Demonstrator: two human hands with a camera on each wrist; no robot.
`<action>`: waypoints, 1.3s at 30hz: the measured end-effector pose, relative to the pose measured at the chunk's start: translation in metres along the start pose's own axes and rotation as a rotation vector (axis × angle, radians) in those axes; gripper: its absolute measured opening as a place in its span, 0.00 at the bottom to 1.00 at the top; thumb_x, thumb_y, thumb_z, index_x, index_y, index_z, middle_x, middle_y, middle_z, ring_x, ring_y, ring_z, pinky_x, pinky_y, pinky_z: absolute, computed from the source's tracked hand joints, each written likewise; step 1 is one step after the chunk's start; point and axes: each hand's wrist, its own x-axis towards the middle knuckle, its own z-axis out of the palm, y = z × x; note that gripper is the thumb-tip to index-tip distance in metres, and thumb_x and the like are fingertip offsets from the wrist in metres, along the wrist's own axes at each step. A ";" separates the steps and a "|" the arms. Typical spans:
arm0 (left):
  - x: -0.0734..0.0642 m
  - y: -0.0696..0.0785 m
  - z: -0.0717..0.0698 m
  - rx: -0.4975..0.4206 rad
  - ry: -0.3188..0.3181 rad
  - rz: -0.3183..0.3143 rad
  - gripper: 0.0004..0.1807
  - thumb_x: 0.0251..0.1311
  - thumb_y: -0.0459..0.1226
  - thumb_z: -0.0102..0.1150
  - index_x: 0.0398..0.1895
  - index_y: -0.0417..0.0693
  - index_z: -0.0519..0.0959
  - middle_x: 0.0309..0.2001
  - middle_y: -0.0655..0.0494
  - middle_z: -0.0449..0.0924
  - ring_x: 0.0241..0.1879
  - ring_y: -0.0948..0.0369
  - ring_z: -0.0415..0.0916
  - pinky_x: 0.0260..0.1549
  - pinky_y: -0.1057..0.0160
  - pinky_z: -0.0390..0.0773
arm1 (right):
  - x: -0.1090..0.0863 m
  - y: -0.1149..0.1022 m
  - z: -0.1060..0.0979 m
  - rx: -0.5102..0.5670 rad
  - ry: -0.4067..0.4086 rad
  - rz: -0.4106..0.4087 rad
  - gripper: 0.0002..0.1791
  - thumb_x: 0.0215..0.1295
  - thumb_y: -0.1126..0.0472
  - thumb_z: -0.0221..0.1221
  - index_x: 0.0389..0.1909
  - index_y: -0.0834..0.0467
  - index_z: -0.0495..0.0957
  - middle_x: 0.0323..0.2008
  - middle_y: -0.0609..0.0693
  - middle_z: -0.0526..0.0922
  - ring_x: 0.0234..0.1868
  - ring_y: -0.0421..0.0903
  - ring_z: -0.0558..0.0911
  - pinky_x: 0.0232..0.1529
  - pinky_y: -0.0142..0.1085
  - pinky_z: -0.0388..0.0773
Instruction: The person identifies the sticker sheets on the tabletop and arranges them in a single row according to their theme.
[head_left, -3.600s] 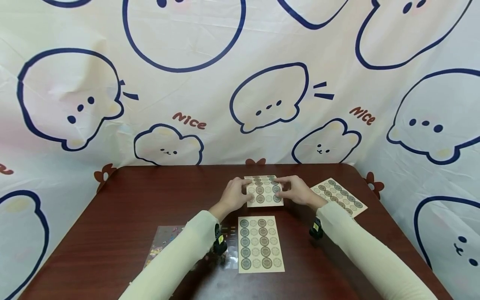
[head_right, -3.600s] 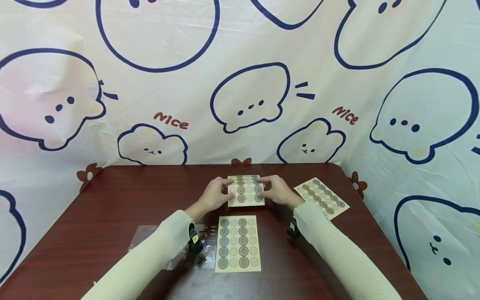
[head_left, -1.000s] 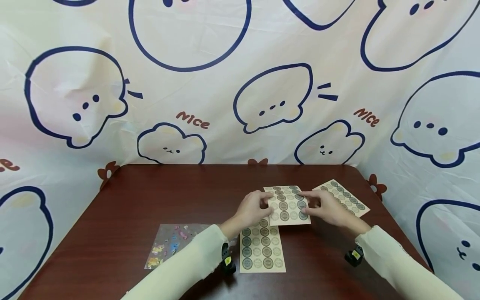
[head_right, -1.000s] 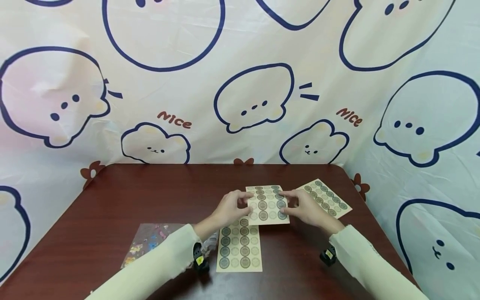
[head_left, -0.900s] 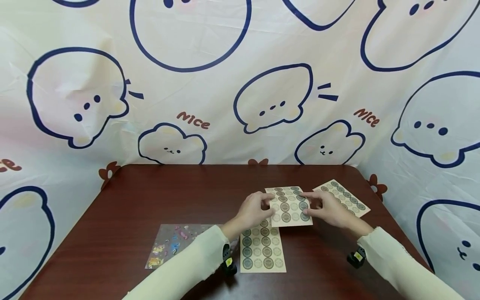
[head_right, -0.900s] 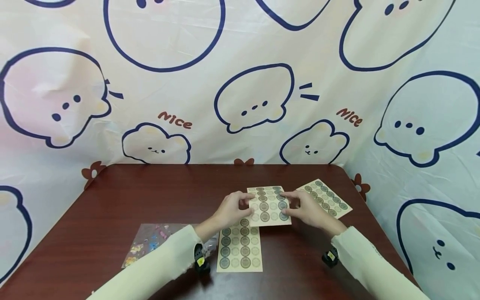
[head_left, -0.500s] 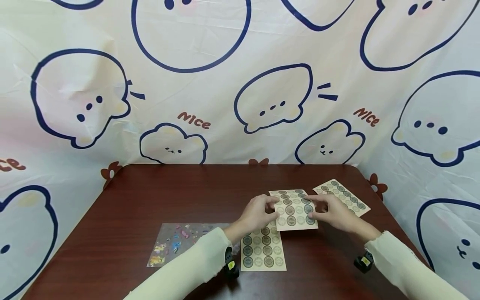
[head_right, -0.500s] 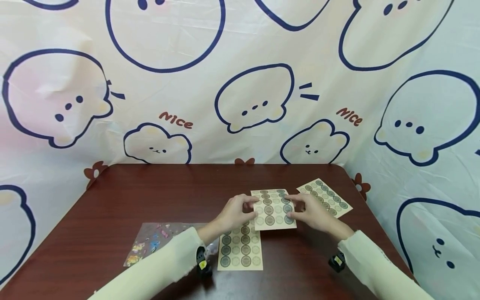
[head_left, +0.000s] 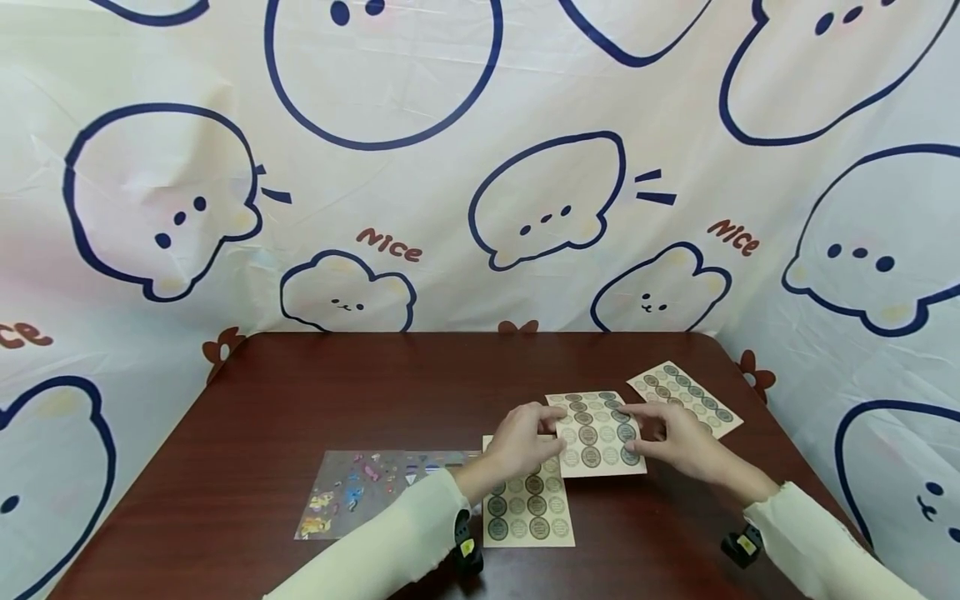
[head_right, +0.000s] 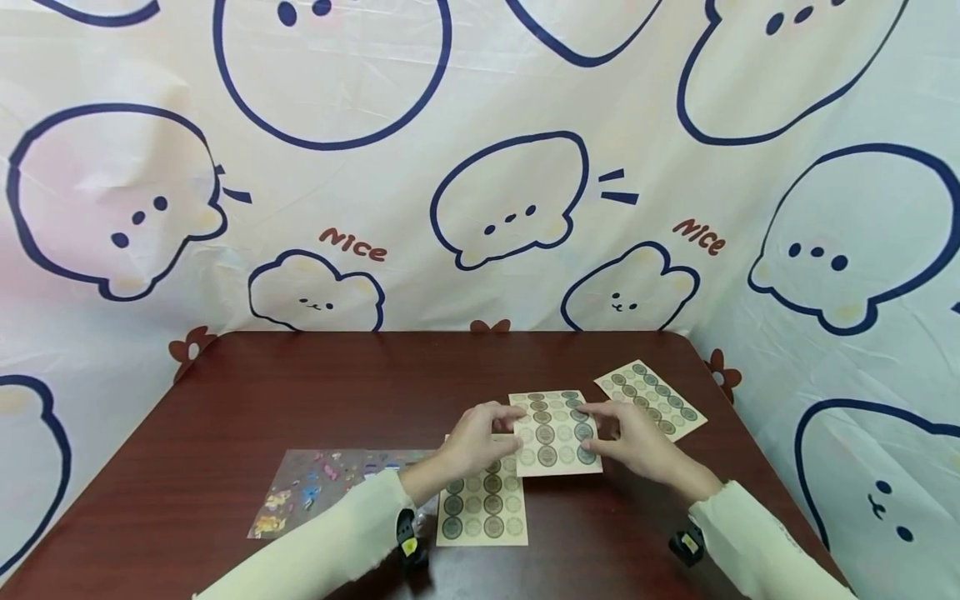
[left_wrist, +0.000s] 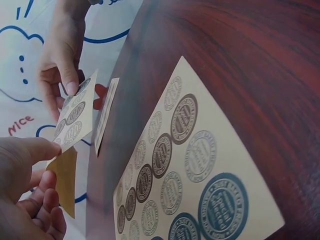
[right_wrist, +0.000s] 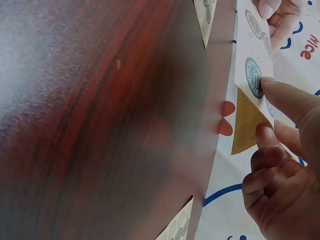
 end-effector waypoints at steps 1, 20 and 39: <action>0.000 0.000 0.001 0.003 -0.002 0.000 0.22 0.58 0.35 0.68 0.58 0.48 0.83 0.39 0.51 0.82 0.31 0.67 0.69 0.33 0.70 0.67 | -0.001 0.000 0.001 0.001 0.003 -0.003 0.28 0.57 0.56 0.73 0.59 0.57 0.81 0.27 0.47 0.72 0.21 0.34 0.65 0.22 0.30 0.65; -0.009 -0.001 0.019 0.045 -0.039 0.033 0.21 0.58 0.36 0.69 0.57 0.49 0.84 0.35 0.58 0.81 0.30 0.69 0.70 0.32 0.73 0.68 | -0.023 0.014 0.012 0.089 -0.016 -0.038 0.28 0.59 0.57 0.71 0.59 0.62 0.80 0.23 0.45 0.70 0.20 0.31 0.63 0.22 0.29 0.66; -0.022 0.003 0.034 0.098 -0.075 0.019 0.21 0.55 0.36 0.70 0.54 0.49 0.85 0.32 0.63 0.79 0.26 0.77 0.63 0.30 0.74 0.67 | -0.037 0.020 0.015 0.101 -0.109 -0.003 0.30 0.58 0.53 0.72 0.58 0.64 0.80 0.30 0.43 0.74 0.24 0.31 0.67 0.24 0.29 0.67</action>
